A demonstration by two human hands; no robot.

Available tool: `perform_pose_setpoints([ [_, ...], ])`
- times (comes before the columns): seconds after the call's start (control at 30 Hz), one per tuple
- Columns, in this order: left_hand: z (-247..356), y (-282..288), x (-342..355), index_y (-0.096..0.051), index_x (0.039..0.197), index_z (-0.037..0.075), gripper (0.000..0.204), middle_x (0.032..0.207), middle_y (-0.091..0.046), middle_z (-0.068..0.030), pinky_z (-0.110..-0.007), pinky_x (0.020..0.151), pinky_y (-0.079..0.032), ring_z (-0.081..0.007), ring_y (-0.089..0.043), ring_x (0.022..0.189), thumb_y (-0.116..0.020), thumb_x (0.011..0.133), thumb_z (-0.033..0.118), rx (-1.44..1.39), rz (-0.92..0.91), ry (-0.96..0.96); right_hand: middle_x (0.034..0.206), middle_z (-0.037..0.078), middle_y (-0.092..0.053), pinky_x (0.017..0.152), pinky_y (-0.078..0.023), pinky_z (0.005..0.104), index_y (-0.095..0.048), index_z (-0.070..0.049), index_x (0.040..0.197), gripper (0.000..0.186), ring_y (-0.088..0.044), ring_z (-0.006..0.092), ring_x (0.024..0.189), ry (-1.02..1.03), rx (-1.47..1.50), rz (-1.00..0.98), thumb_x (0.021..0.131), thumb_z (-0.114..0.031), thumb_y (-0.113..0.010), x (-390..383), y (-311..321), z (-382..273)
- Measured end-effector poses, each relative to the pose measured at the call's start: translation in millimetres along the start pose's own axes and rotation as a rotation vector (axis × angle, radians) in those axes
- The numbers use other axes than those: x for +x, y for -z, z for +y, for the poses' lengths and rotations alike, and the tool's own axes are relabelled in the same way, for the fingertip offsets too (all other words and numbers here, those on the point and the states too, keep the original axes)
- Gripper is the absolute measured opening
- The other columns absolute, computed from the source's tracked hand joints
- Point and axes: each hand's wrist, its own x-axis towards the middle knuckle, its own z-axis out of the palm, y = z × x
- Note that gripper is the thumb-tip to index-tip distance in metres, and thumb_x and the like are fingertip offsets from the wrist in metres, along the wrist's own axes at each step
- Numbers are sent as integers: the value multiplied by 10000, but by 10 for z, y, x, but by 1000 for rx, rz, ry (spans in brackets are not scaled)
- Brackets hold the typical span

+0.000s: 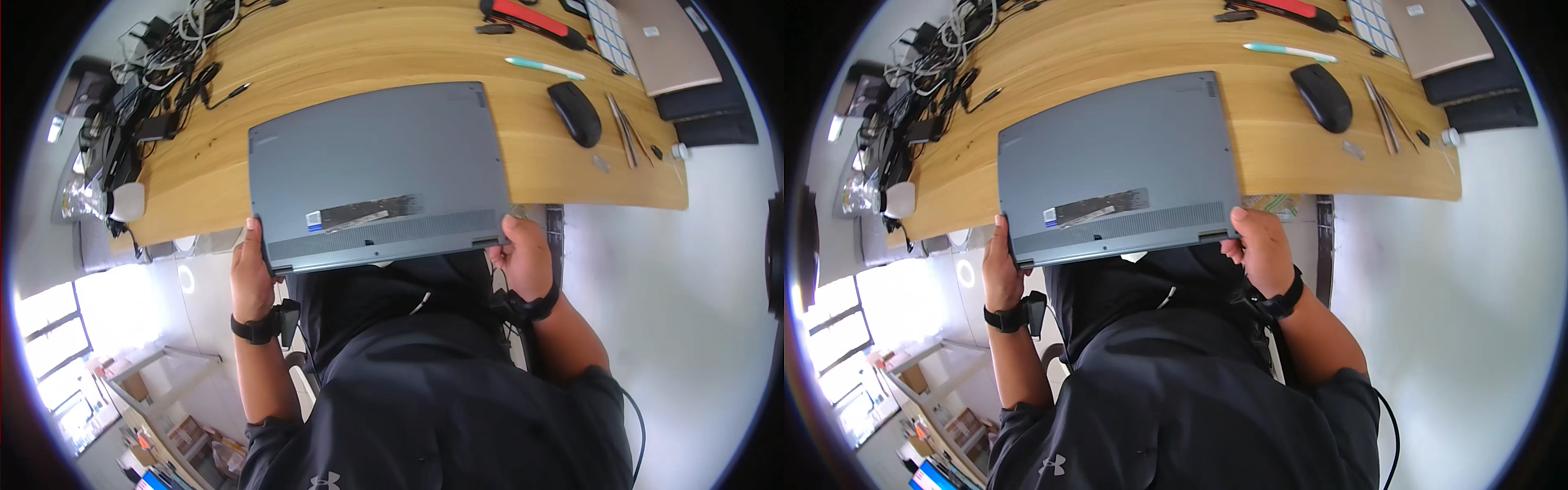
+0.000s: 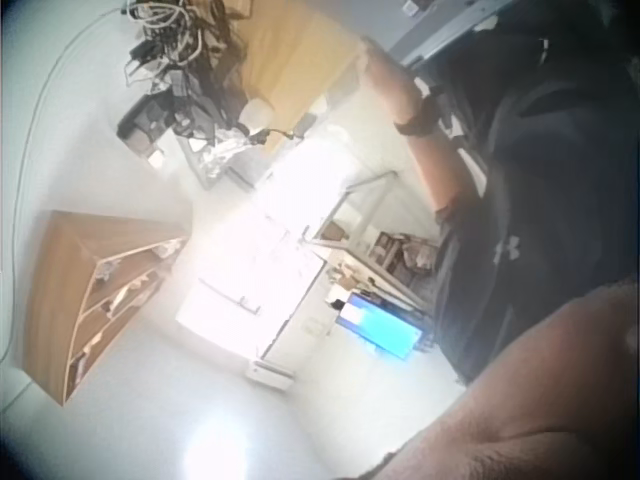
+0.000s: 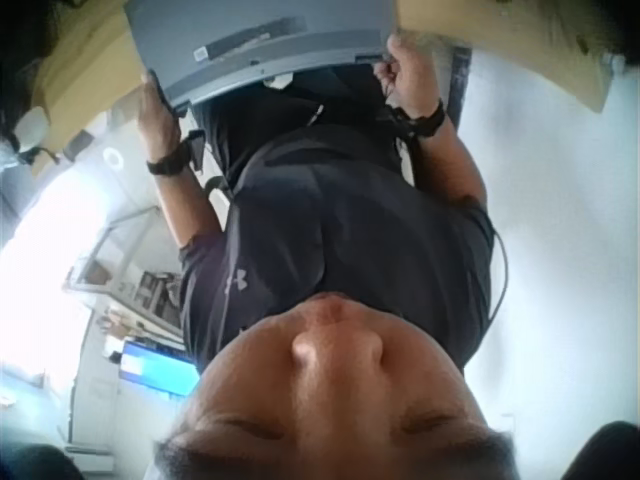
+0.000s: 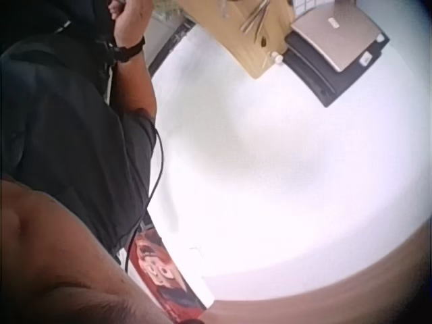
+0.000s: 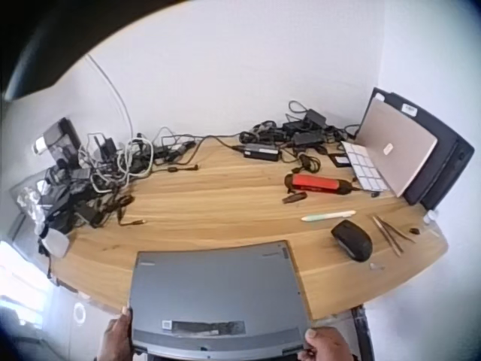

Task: The recorder opens a laptop casing using an electric screwdriver, inspects internal components including the battery and motherboard, and kemudian closes the casing and tests the device.

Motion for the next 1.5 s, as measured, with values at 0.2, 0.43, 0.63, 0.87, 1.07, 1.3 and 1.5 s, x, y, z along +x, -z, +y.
perform_pose_setpoints([
  [0.2, 67, -56, -49, -684, 900, 4, 528, 734, -644, -62, -288, 546, -456, -156, -585, 591, -448, 1059, 449, -218, -17, 110, 769, 92, -631, 538, -425, 286, -606, -9, 884, 431, -556, 166, 594, 139, 63, -21, 1094, -325, -401, 9, -171, -133],
  [0.43, 112, -130, 4, -688, 1076, -73, 546, 979, -702, -61, -268, 794, -479, -115, -606, 857, -474, 1065, 429, -149, -29, 74, 861, 106, -652, 505, -437, 297, -607, 9, 1006, 466, -549, 183, 574, 169, -3, 18, 1083, -402, -400, 12, -170, -113],
  [0.63, 101, -52, -238, -700, 938, -70, 570, 807, -679, -60, -263, 760, -468, -110, -571, 800, -436, 1080, 414, 74, -16, 10, 953, 124, -680, 657, -512, 330, -597, 8, 1139, 449, -636, 223, 722, 166, -21, -154, 1075, -399, -417, -30, -85, -131],
  [0.87, -134, 20, -535, -489, 1367, -61, 443, 1224, -617, -102, -265, 996, -433, -123, -550, 1123, -431, 1095, 283, -374, -235, -369, 1387, 160, -575, 1107, -407, 458, -477, 68, 1382, 602, -552, 298, 1280, 202, 130, -335, 969, -338, -641, -135, 12, -99],
  [1.07, -270, 95, -616, -544, 1285, -32, 352, 1082, -624, -68, -276, 956, -446, -129, -557, 1050, -457, 1088, 247, -347, -290, -364, 1422, 143, -541, 1141, -367, 452, -463, 62, 1398, 631, -510, 298, 1305, 145, 3, -331, 939, -316, -672, -213, 249, 126],
  [1.3, -437, 358, -876, -585, 1149, -16, 233, 926, -635, -184, -342, 830, -485, -286, -619, 879, -507, 1050, 181, -103, -157, -475, 1293, 123, -626, 1058, -421, 360, -518, 29, 1342, 454, -581, 227, 1204, -5, -749, -233, 909, -4, -650, -239, 249, 37],
  [1.5, -698, 525, -957, -569, 1207, -29, 289, 1020, -649, -177, -348, 871, -483, -300, -626, 953, -494, 1056, 205, -115, -223, -477, 1165, 121, -662, 941, -490, 346, -557, 11, 1263, 476, -631, 233, 1086, 53, -1031, -291, 810, 149, -597, -260, -238, 42],
])
